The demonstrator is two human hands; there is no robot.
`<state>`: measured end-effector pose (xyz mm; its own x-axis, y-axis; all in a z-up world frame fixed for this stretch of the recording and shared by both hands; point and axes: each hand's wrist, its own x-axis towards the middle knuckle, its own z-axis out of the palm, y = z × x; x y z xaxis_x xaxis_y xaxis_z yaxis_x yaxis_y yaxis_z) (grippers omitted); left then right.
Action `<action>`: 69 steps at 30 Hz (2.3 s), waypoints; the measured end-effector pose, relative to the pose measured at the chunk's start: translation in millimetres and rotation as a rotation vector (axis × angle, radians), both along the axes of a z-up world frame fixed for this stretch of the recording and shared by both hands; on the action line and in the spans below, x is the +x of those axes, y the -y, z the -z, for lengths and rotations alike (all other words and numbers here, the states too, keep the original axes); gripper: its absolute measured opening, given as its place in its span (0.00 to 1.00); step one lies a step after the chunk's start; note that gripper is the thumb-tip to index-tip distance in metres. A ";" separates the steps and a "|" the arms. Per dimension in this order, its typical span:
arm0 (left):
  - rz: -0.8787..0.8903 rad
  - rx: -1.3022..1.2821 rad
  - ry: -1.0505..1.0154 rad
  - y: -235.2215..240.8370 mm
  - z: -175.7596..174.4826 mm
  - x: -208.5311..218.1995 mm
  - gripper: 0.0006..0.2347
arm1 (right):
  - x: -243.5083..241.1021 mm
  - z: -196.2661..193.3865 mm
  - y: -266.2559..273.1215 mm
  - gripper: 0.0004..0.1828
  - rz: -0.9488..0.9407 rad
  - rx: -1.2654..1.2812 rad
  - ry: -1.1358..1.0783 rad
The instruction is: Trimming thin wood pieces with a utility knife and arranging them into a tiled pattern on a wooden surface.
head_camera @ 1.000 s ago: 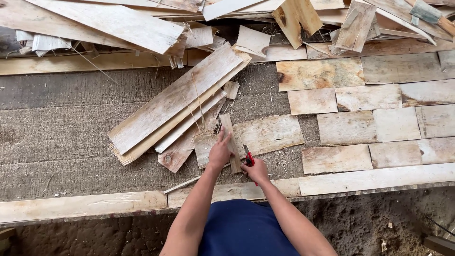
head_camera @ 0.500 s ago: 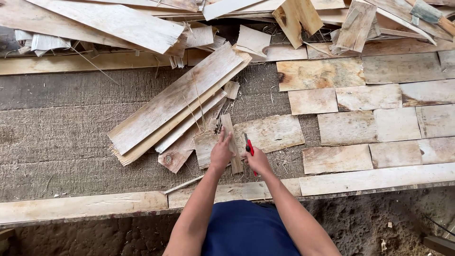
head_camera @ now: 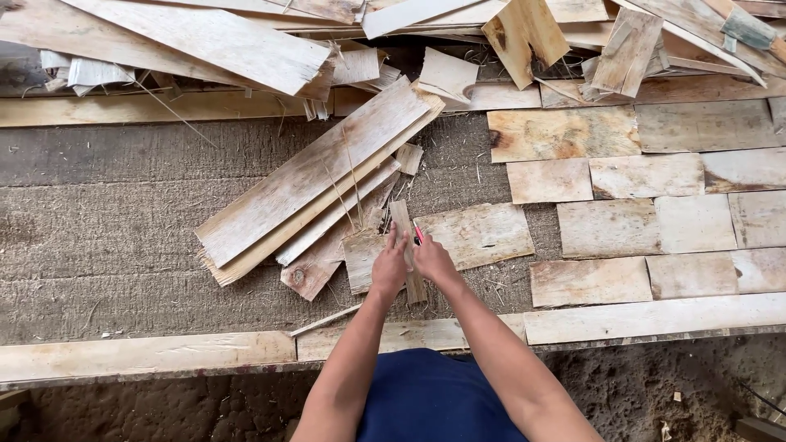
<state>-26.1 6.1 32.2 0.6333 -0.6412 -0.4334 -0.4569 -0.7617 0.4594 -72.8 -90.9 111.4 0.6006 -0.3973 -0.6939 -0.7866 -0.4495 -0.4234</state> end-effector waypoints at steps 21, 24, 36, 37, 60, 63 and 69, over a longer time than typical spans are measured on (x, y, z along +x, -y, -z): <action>-0.024 0.048 -0.001 5.5 4.3 -3.0 0.23 | 6.8 -20.5 -18.6 0.24 0.065 0.014 -0.044; -0.030 0.032 0.038 5.2 7.4 -6.2 0.25 | -1.8 1.0 -17.2 0.24 0.048 0.002 -0.060; -0.015 0.033 0.130 8.4 30.7 -5.5 0.34 | -42.2 29.1 -27.5 0.23 0.048 0.027 -0.065; -0.013 0.033 0.129 8.8 34.8 -6.2 0.34 | -46.7 30.2 -28.3 0.23 0.049 0.027 -0.067; -0.046 0.093 0.116 11.8 52.6 -9.8 0.39 | -107.0 24.1 -54.8 0.23 0.060 0.073 -0.122; -0.045 0.098 0.111 13.2 59.3 -9.6 0.39 | -113.6 10.9 -50.3 0.26 0.065 0.098 -0.147; -0.041 0.113 0.121 14.2 36.7 -7.9 0.38 | -91.9 -9.4 -23.6 0.32 0.104 0.033 -0.065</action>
<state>-34.0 -8.0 -4.4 0.7102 -0.5649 -0.4200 -0.4708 -0.8248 0.3132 -164.7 -67.3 120.8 0.5108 -0.4314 -0.7436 -0.8543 -0.3513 -0.3830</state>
